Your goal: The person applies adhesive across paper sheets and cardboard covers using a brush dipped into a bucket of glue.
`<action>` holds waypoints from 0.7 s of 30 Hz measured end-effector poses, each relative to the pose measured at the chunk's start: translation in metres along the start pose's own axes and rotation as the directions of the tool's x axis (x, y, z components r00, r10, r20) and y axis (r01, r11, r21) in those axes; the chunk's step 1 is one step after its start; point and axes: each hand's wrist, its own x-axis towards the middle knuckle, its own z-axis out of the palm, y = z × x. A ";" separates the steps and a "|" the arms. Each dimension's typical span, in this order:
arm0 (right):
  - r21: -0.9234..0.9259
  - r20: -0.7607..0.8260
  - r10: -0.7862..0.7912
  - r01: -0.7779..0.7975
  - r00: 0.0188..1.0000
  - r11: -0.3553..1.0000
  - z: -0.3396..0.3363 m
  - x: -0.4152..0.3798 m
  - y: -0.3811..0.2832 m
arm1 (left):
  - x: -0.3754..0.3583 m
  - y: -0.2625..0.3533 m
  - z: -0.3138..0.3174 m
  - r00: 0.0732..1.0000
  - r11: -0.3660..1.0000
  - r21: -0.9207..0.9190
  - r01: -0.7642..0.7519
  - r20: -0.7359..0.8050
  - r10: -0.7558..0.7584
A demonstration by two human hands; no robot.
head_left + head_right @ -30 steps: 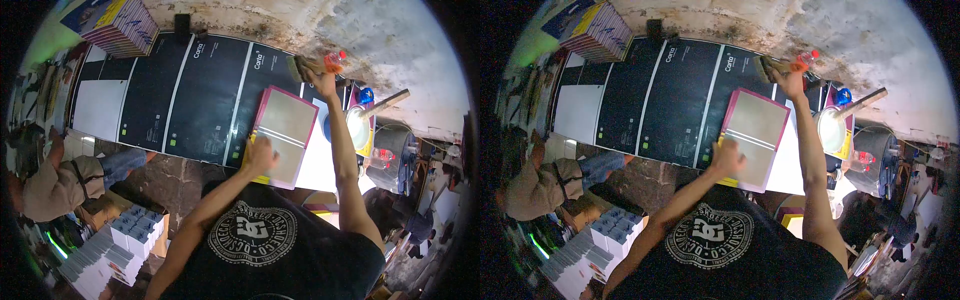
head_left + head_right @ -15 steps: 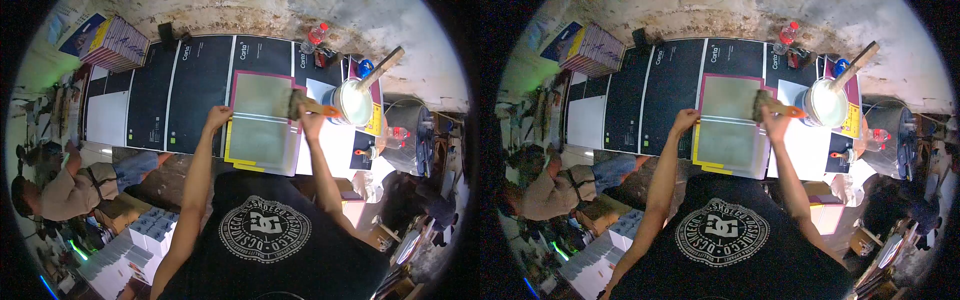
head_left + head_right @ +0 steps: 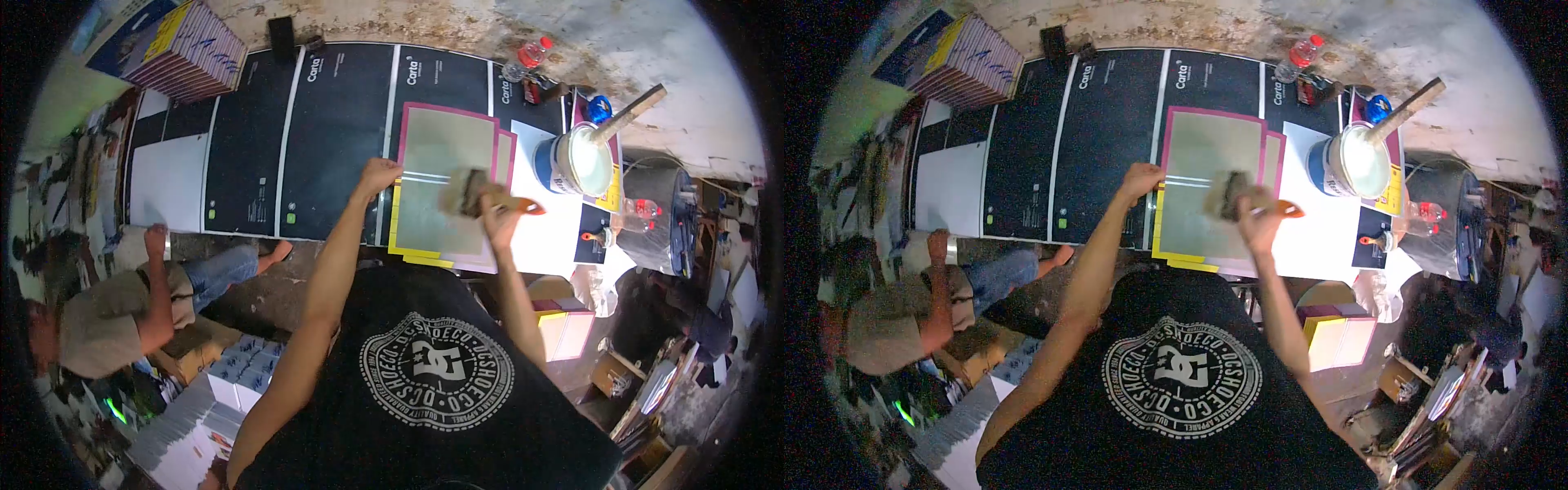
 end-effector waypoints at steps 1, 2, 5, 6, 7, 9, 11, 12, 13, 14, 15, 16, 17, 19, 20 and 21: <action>-0.255 0.085 -0.047 0.067 0.995 0.965 0.005 -0.019 -0.015 | 0.016 -0.019 0.004 0.999 0.997 -0.075 -0.035 0.037 0.037; -0.480 0.168 -0.093 0.164 0.981 0.862 0.009 -0.038 -0.031 | 0.017 -0.017 0.003 0.998 0.994 -0.104 -0.034 0.051 0.040; -0.171 -0.049 0.257 -0.261 0.965 0.950 -0.041 -0.071 -0.007 | 0.017 -0.025 0.005 0.996 0.993 -0.118 -0.009 0.082 0.019; -0.286 -0.143 0.276 -0.307 0.950 0.908 -0.071 -0.078 -0.015 | 0.015 -0.025 0.004 0.999 0.991 -0.134 -0.015 0.044 0.021; -0.330 -0.192 0.266 -0.318 0.945 0.889 -0.099 -0.085 -0.006 | 0.008 -0.020 0.003 1.000 0.990 -0.142 -0.020 0.013 0.022; -0.332 -0.313 0.222 -0.325 0.923 0.885 -0.172 -0.105 0.036 | 0.000 -0.010 -0.010 1.000 0.990 -0.140 -0.024 -0.013 0.022; -0.293 -0.480 0.181 -0.352 0.858 0.889 -0.226 -0.133 0.062 | 0.007 -0.021 -0.041 0.999 0.987 -0.151 -0.047 -0.002 0.048; -0.280 -0.578 0.172 -0.392 0.798 0.876 -0.240 -0.142 0.054 | 0.011 -0.030 -0.062 0.997 0.979 -0.188 -0.072 0.015 0.077; -0.243 -0.660 0.237 -0.501 0.713 0.831 -0.249 -0.146 0.042 | 0.012 -0.032 -0.087 0.999 0.993 -0.103 -0.053 -0.008 0.053; -0.194 -0.731 0.298 -0.605 0.614 0.772 -0.255 -0.153 0.027 | 0.010 -0.037 -0.113 0.999 1.000 -0.014 -0.026 -0.031 0.026; -0.141 -0.726 0.286 -0.543 0.625 0.828 -0.263 -0.163 0.026 | 0.009 -0.046 -0.140 0.997 0.997 -0.010 -0.078 -0.022 0.077; -0.084 -0.723 0.274 -0.473 0.635 0.877 -0.269 -0.170 0.029 | 0.011 -0.062 -0.165 0.996 0.998 -0.033 -0.051 -0.068 0.049; -0.009 -0.745 0.291 -0.445 0.600 0.895 -0.274 -0.178 0.035 | 0.015 -0.079 -0.192 0.996 0.999 -0.041 -0.009 -0.089 0.005; 0.118 -0.759 0.377 -0.457 0.531 0.882 -0.275 -0.183 0.039 | 0.015 -0.103 -0.240 0.977 0.995 -0.044 0.088 -0.192 -0.095; 0.227 -0.728 0.415 -0.379 0.546 0.897 -0.281 -0.188 0.056 | 0.015 -0.114 -0.259 0.957 0.993 0.049 0.103 -0.278 -0.086; 0.216 -0.727 0.470 -0.483 0.500 0.849 -0.279 -0.182 0.055 | 0.018 -0.124 -0.278 0.945 0.972 0.159 0.175 -0.305 -0.120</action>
